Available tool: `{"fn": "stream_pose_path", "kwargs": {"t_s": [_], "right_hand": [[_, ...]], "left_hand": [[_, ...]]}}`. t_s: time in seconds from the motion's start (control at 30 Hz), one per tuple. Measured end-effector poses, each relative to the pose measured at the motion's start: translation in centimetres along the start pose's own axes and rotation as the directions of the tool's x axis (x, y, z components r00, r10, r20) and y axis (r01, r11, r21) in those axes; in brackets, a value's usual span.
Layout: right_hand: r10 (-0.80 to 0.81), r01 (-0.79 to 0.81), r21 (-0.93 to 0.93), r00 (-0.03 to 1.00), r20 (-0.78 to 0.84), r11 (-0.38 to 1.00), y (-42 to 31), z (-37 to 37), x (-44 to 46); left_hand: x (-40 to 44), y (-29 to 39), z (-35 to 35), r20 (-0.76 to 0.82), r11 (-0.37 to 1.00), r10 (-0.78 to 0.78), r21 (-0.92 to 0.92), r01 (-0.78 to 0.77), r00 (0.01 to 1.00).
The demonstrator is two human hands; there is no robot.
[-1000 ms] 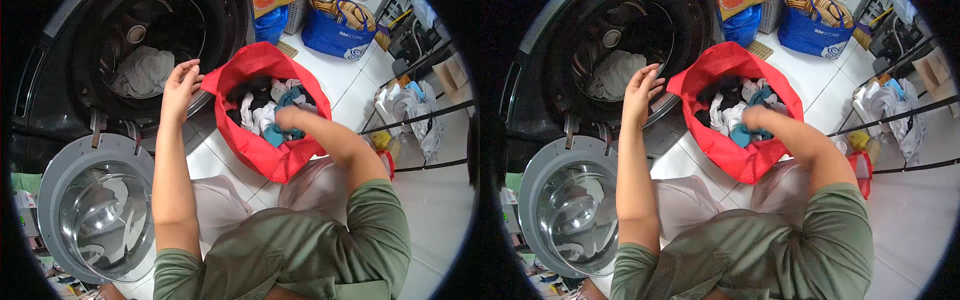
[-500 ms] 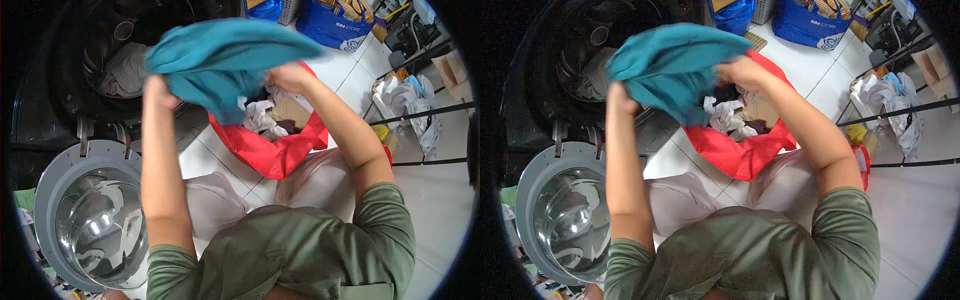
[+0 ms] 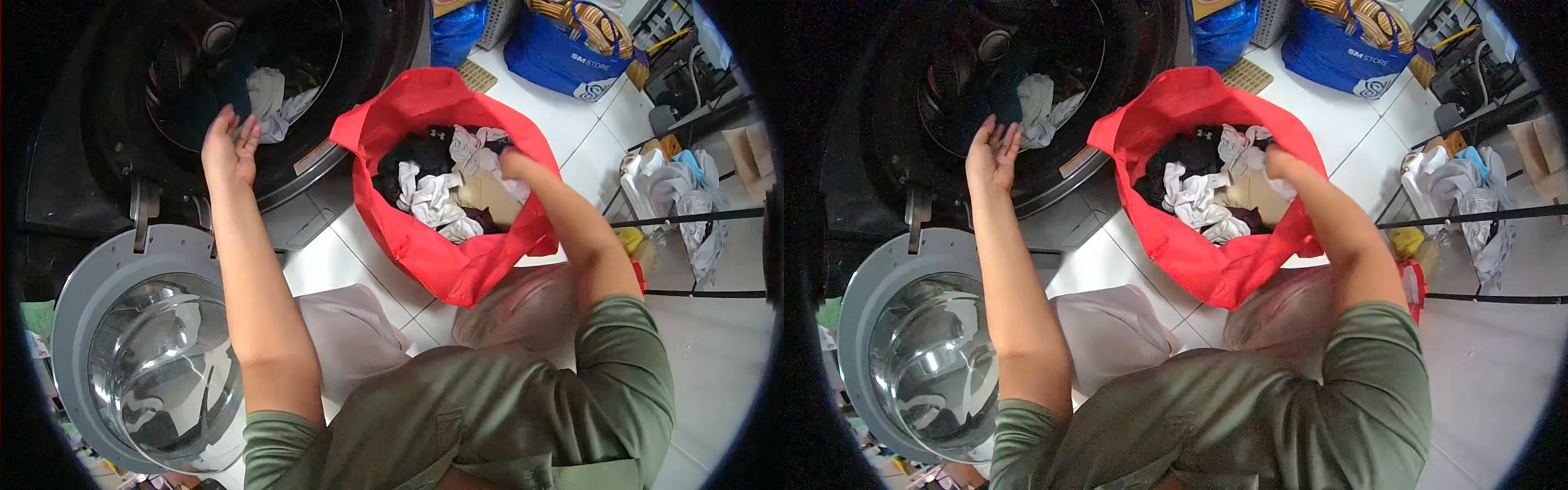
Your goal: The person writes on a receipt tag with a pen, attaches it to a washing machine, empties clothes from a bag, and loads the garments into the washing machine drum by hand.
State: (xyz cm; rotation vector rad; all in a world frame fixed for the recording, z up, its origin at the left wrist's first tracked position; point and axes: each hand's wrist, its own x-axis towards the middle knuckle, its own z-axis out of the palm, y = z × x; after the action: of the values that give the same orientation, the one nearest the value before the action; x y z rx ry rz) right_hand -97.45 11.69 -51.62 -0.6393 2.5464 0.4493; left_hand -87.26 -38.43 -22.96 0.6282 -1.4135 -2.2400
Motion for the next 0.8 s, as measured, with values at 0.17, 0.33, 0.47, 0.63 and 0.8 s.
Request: {"fn": "stream_pose_path", "kwargs": {"t_s": [0.17, 0.33, 0.47, 0.63, 0.8], "right_hand": [[-0.021, 0.35, 0.802, 0.921, -0.39, 0.485, 1.9, -19.5, -15.4], [0.271, 0.81, 0.544, 0.587, -0.763, -0.22, 5.2, -27.5, -24.1], [0.344, 0.811, 0.576, 0.516, -0.785, 0.099, -0.1, -32.2, -29.9], [-0.272, 0.395, 0.23, 0.862, -0.427, 0.89, -9.2, -10.7, -11.9], [-0.088, 0.091, 0.065, 0.995, -0.038, 0.994, -7.2, 0.4, -9.5]], "left_hand": [[-1.6, 0.8, 1.3, 0.077, 0.991, 0.102, 0.079, -0.109, 0.992], [-3.9, 1.8, 3.3, 0.184, 0.987, 0.137, 0.063, -0.15, 0.973], [-4.3, 0.3, 3.6, 0.323, 0.987, 0.116, 0.067, -0.145, 0.939], [-6.6, 1.5, 3.6, 0.208, 0.989, 0.145, 0.01, -0.15, 0.967], [-5.6, 2.8, -1.0, 0.023, 0.983, 0.122, -0.141, -0.118, 0.992]]}}
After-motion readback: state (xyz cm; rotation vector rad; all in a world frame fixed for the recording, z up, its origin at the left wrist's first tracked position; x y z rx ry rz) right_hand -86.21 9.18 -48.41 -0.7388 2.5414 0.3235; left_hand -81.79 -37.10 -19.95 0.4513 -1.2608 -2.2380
